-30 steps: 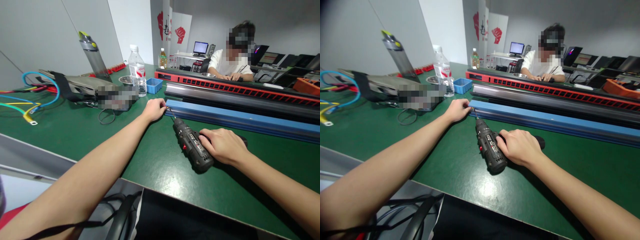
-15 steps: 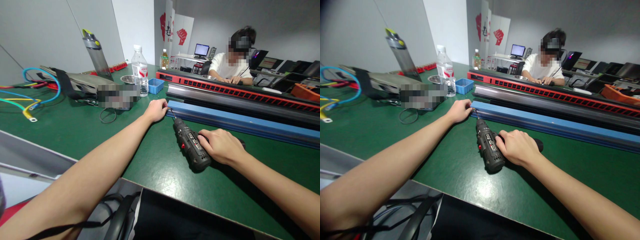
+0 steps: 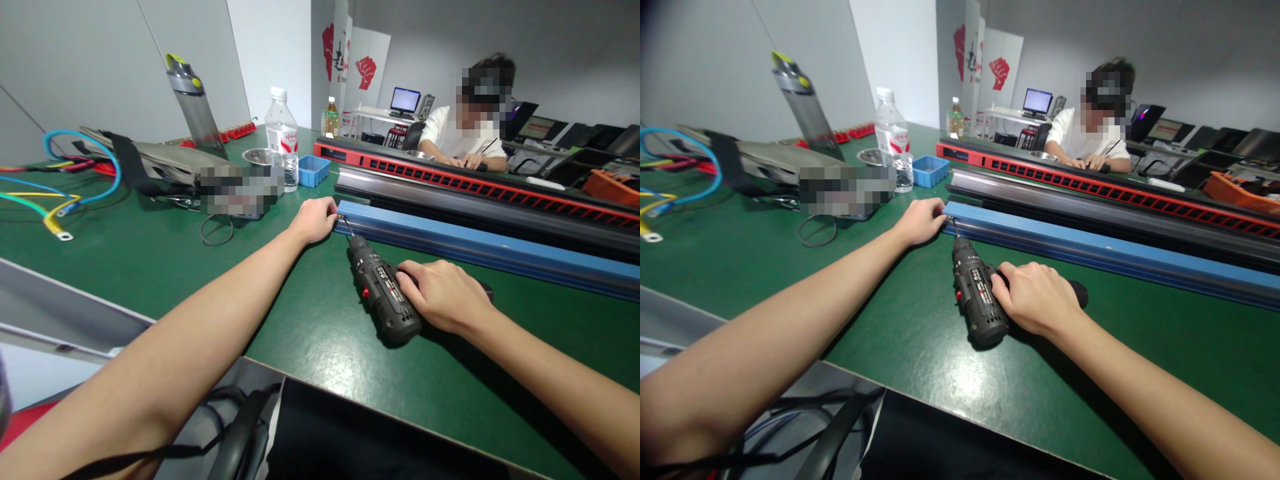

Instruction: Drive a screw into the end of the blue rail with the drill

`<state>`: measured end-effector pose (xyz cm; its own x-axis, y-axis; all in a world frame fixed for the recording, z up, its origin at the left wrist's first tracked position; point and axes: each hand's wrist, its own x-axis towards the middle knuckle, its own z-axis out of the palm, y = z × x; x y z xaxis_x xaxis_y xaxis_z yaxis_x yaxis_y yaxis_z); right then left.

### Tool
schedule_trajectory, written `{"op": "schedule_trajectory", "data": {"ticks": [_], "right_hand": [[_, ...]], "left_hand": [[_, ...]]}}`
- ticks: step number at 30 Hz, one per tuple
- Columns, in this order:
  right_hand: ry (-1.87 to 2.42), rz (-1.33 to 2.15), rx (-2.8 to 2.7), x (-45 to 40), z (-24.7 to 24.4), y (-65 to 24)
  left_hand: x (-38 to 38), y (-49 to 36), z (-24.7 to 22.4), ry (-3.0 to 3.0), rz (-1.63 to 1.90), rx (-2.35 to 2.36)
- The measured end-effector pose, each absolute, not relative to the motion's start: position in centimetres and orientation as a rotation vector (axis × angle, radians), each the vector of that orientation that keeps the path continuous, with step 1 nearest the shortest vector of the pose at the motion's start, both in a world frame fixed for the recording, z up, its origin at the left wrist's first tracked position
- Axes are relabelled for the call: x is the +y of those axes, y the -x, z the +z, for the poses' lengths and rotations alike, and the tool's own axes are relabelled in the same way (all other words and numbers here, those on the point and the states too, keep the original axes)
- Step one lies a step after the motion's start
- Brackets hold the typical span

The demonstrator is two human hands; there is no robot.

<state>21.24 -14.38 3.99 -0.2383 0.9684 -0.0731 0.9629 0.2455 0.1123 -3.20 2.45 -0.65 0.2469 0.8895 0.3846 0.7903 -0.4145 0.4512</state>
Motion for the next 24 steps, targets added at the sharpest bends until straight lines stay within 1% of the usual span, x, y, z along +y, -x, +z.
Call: {"op": "schedule_trajectory", "data": {"ticks": [24], "right_hand": [[-1.883,0.041,2.373,-14.48,3.99,-21.06]], "left_hand": [[2.4,3.04,-0.5,-2.361,0.873,1.606]]}}
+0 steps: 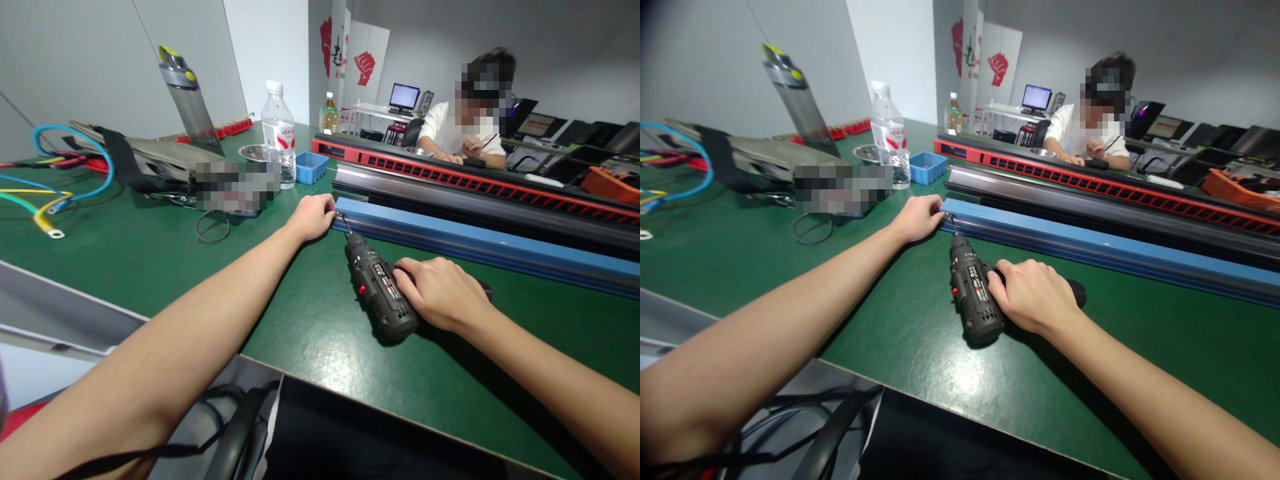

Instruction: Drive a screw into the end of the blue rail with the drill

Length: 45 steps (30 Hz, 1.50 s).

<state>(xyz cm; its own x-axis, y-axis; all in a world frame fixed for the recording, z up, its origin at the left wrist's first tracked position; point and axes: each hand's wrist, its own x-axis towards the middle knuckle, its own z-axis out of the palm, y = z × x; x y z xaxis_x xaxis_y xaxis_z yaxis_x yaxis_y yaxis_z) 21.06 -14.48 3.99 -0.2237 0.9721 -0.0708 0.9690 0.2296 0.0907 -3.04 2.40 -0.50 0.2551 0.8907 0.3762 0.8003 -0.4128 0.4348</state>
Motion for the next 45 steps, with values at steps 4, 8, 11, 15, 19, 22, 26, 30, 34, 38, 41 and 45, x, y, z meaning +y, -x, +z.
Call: {"op": "schedule_trajectory", "data": {"ticks": [4,8,11,15,19,22,26,30,34,38,41,45], "right_hand": [[-1.89,0.036,2.368,-14.5,4.0,-20.9],[-1.897,0.013,2.355,-14.5,4.1,-20.8],[-1.905,0.005,2.354,-14.5,4.2,-20.6],[-1.922,-0.004,2.338,-14.7,4.3,-20.3],[-1.96,-0.021,2.321,-15.2,4.5,-19.3],[-1.957,-0.037,2.329,-15.6,4.6,-18.3],[-1.912,-0.039,2.352,-16.0,4.9,-16.8],[-1.829,-0.058,2.407,-16.7,5.0,-15.4],[-1.793,-0.081,2.443,-17.2,5.0,-14.7],[-1.701,-0.322,2.489,-16.5,6.1,-15.8],[-1.487,-0.511,2.54,-15.8,7.0,-17.2],[-1.419,-0.416,2.571,-15.8,6.9,-17.5]], "left_hand": [[2.4,3.0,-0.5,-2.377,0.853,1.613],[2.4,3.0,-0.5,-2.403,0.851,1.608],[2.3,3.0,-0.5,-2.411,0.843,1.614],[2.5,2.9,-0.6,-2.408,0.848,1.627],[2.7,2.9,-0.7,-2.414,0.843,1.593],[2.6,2.9,-0.6,-2.448,0.774,1.544],[2.5,2.8,-0.3,-2.441,0.765,1.552],[2.5,3.0,-0.3,-2.448,0.768,1.543],[2.4,3.2,-0.2,-2.449,0.776,1.513],[2.2,3.1,0.0,-2.439,0.752,1.518],[2.1,3.1,0.1,-2.438,0.748,1.536],[2.2,3.0,0.1,-2.429,0.77,1.522]]}}
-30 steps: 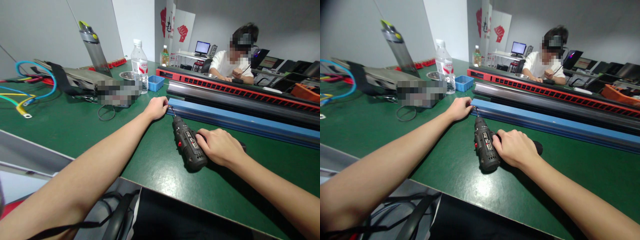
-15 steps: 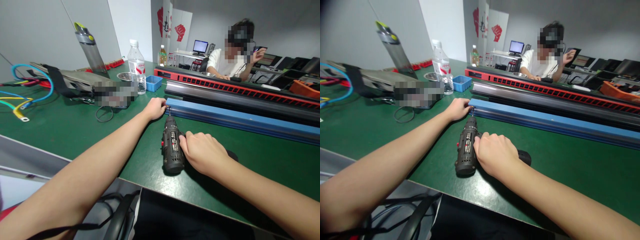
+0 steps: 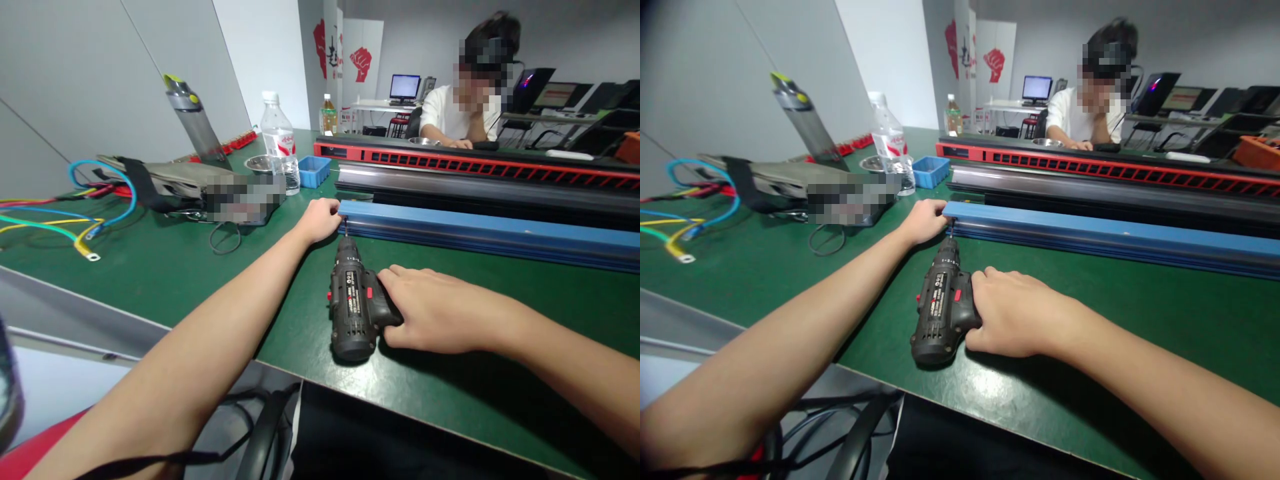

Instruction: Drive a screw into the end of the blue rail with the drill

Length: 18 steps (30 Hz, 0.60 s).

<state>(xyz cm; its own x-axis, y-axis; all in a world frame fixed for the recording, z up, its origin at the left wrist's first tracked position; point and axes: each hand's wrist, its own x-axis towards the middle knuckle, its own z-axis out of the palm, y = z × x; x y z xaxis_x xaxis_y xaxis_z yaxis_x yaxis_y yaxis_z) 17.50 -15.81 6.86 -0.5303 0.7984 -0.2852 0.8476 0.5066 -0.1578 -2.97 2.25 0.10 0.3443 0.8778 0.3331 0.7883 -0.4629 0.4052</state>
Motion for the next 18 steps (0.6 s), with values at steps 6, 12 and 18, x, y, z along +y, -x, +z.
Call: {"op": "schedule_trajectory", "data": {"ticks": [6,12,18], "right_hand": [[-1.421,-0.439,2.512,-15.8,6.6,-15.4],[-1.392,-0.405,2.581,-15.4,6.6,-15.7],[-1.407,-0.367,2.61,-15.6,6.3,-15.8]], "left_hand": [[2.4,3.0,0.1,-2.447,0.769,1.422],[2.3,3.0,0.3,-2.451,0.738,1.393],[2.5,3.0,0.4,-2.424,0.74,1.427]]}}
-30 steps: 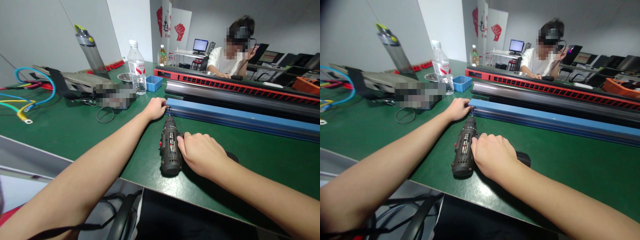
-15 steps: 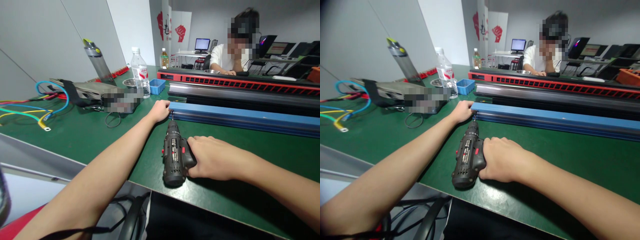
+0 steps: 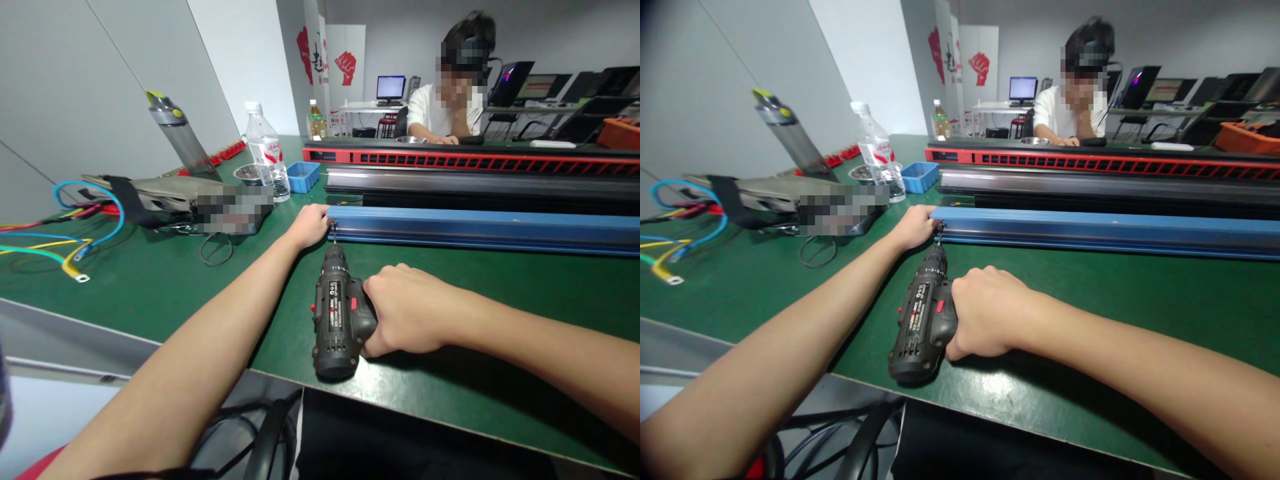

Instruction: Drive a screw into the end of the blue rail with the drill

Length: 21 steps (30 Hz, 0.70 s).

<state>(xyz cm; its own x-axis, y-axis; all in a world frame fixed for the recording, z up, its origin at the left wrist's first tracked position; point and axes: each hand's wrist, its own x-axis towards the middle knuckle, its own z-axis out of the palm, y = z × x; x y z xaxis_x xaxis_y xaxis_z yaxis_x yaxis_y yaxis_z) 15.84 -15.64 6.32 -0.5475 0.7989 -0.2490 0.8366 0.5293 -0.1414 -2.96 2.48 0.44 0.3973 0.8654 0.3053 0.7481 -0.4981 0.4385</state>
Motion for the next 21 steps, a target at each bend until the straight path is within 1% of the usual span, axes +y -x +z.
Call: {"op": "schedule_trajectory", "data": {"ticks": [9,21], "right_hand": [[-1.431,-0.416,2.598,-15.48,6.16,-15.94],[-1.459,-0.44,2.602,-15.3,6.05,-16.03]], "left_hand": [[2.8,2.82,0.15,-2.244,0.779,1.417],[2.89,2.92,0.08,-2.294,0.767,1.415]]}}
